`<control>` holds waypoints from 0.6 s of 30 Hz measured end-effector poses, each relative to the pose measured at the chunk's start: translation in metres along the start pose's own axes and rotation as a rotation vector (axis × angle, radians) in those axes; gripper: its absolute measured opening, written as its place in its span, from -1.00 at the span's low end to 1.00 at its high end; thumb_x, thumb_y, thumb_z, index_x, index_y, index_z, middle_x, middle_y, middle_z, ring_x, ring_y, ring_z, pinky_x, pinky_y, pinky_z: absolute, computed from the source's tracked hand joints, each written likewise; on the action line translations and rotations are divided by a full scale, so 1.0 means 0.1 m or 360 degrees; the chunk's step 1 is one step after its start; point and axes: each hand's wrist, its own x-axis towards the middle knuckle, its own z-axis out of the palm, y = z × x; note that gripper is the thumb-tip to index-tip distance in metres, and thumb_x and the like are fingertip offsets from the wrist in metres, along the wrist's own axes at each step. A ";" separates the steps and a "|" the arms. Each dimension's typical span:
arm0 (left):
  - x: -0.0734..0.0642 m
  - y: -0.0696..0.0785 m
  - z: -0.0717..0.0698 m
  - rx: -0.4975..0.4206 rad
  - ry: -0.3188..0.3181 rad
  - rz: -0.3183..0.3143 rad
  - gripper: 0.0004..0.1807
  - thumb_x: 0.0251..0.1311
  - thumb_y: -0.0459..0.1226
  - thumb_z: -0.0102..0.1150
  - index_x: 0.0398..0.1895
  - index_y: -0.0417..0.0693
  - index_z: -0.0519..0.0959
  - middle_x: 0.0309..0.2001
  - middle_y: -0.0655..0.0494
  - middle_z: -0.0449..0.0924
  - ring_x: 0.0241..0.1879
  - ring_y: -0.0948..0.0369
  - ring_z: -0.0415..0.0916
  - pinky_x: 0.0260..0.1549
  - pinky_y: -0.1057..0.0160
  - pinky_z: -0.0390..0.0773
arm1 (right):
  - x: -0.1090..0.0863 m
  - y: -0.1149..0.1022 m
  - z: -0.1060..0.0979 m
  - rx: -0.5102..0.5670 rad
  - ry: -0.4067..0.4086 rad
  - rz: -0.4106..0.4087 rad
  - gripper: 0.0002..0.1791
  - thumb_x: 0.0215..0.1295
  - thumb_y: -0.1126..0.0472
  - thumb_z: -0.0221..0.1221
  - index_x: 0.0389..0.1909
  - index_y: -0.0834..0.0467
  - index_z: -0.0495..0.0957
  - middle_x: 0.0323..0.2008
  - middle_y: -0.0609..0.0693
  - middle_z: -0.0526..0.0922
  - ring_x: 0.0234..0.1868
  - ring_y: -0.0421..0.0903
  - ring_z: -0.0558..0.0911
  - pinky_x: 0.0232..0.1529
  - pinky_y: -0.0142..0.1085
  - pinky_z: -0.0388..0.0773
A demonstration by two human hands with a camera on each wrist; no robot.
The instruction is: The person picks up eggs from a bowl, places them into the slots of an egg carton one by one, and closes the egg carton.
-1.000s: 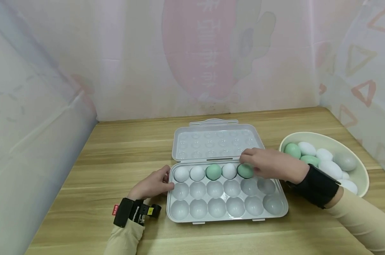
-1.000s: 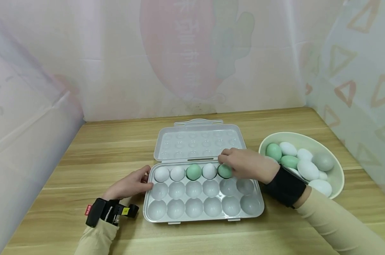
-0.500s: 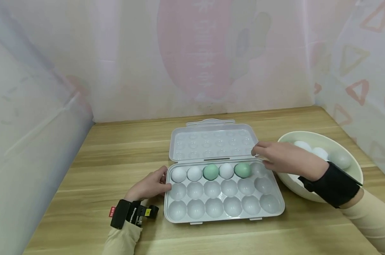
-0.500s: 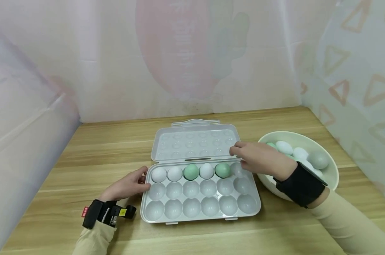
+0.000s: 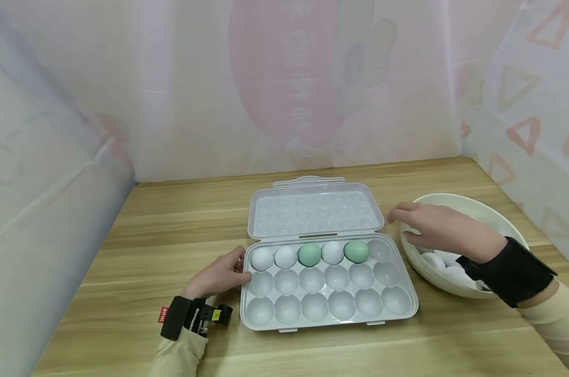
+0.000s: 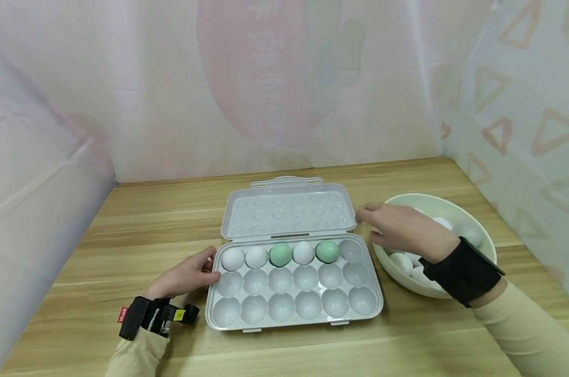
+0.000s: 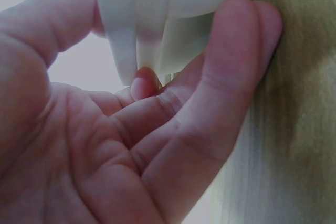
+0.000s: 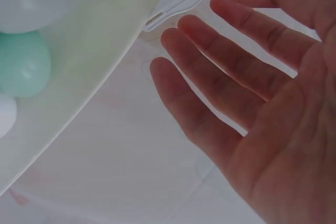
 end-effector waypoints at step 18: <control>0.01 -0.02 0.00 -0.0026 -0.0011 0.0021 -0.72 0.09 -0.42 0.13 -0.17 -0.30 0.31 -0.35 -0.08 0.49 -0.38 0.12 0.48 -0.40 0.18 0.56 | -0.07 0.19 0.02 0.0048 -0.0085 0.0157 -0.73 0.06 0.37 0.31 -0.16 0.26 0.62 -0.18 0.08 0.59 -0.23 0.02 0.61 -0.25 -0.10 0.58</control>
